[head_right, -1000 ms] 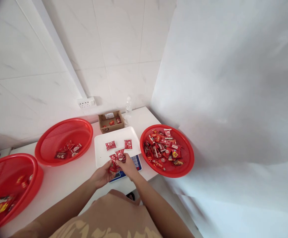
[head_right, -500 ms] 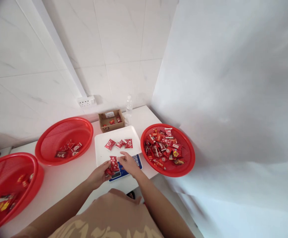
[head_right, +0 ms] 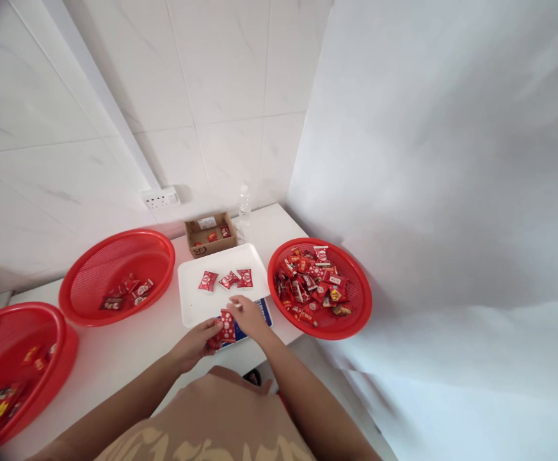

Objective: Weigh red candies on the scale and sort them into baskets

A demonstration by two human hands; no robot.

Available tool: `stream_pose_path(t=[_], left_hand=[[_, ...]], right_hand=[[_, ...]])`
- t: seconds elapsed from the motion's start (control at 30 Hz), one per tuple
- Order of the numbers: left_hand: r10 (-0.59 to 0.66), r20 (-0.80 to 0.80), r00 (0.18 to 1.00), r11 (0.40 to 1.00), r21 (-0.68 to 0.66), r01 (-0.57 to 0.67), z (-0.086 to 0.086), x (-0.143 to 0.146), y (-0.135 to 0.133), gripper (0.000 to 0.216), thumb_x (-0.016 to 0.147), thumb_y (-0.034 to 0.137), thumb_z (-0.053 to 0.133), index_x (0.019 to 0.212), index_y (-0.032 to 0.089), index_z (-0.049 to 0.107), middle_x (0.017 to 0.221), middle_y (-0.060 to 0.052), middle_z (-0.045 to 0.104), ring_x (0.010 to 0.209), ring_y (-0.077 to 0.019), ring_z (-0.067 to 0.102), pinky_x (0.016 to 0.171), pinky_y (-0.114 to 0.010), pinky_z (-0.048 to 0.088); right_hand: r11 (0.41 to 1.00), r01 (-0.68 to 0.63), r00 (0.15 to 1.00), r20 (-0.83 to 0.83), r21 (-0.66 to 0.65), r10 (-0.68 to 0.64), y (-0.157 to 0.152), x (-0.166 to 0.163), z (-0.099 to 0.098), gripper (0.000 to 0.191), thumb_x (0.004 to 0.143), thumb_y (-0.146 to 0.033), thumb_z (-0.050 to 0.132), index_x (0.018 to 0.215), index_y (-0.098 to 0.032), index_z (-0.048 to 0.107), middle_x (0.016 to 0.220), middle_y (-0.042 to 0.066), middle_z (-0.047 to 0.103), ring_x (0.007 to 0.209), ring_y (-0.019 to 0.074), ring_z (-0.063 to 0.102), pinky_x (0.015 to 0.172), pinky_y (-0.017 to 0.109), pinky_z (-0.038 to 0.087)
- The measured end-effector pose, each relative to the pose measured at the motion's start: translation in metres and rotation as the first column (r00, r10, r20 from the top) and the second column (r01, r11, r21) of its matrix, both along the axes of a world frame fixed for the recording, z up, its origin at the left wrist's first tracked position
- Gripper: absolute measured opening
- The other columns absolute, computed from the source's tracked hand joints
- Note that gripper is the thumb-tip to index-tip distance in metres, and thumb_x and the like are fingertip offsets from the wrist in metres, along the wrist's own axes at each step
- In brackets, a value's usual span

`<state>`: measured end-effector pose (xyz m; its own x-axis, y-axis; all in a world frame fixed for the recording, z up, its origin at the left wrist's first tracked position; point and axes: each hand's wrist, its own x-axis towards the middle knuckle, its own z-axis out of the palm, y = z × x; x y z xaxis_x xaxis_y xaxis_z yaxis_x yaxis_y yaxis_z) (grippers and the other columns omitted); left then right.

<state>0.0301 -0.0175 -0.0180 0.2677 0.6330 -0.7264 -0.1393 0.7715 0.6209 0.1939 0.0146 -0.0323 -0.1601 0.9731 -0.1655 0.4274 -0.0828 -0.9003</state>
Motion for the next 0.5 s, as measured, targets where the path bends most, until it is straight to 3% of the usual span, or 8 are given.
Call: stream_pose_path(t=[0.1, 0.23, 0.37, 0.5], left_hand=[[0.084, 0.019, 0.996, 0.995, -0.055, -0.082, -0.002, -0.006, 0.004, 0.023, 0.074, 0.033, 0.069, 0.081, 0.017, 0.054, 0.063, 0.0, 0.062, 0.048, -0.008, 0.055, 0.044, -0.016, 0.036], [0.175, 0.076, 0.982, 0.978, -0.129, -0.164, 0.006, -0.012, 0.008, 0.012, 0.083, 0.027, 0.059, 0.082, 0.016, 0.053, 0.068, -0.003, 0.064, 0.055, -0.0087, 0.059, 0.047, -0.016, 0.043], [0.257, 0.147, 0.955, 0.95, -0.218, -0.222, 0.016, -0.015, 0.012, 0.021, 0.089, 0.024, 0.047, 0.076, 0.011, 0.057, 0.063, -0.006, 0.062, 0.048, -0.0068, 0.054, 0.049, -0.018, 0.049], [0.327, 0.164, 0.93, 0.933, -0.214, -0.291, 0.017, -0.015, 0.018, 0.018, 0.089, 0.021, 0.048, 0.078, 0.012, 0.059, 0.066, -0.005, 0.063, 0.053, -0.0097, 0.059, 0.051, -0.021, 0.052]], right_hand=[[0.976, -0.085, 0.945, 0.327, 0.199, 0.015, 0.027, -0.006, 0.002, 0.044, 0.083, -0.025, 0.052, 0.126, -0.019, 0.052, 0.134, 0.01, 0.049, 0.122, 0.0243, 0.043, 0.101, 0.04, 0.033], [0.94, -0.301, 0.768, 0.626, 0.162, 0.138, 0.054, -0.016, -0.001, 0.056, 0.082, -0.016, 0.053, 0.136, -0.023, 0.041, 0.146, 0.01, 0.034, 0.13, 0.0297, 0.031, 0.101, 0.045, 0.029], [0.923, -0.357, 0.726, 0.664, 0.14, 0.18, 0.059, -0.019, -0.008, 0.043, 0.088, -0.011, 0.036, 0.129, -0.02, 0.047, 0.127, 0.013, 0.053, 0.121, 0.0266, 0.04, 0.095, 0.042, 0.033], [0.93, -0.339, 0.748, 0.64, 0.14, 0.176, 0.051, -0.017, -0.009, 0.038, 0.087, -0.011, 0.037, 0.121, -0.02, 0.053, 0.112, 0.01, 0.061, 0.107, 0.022, 0.049, 0.088, 0.033, 0.037]])
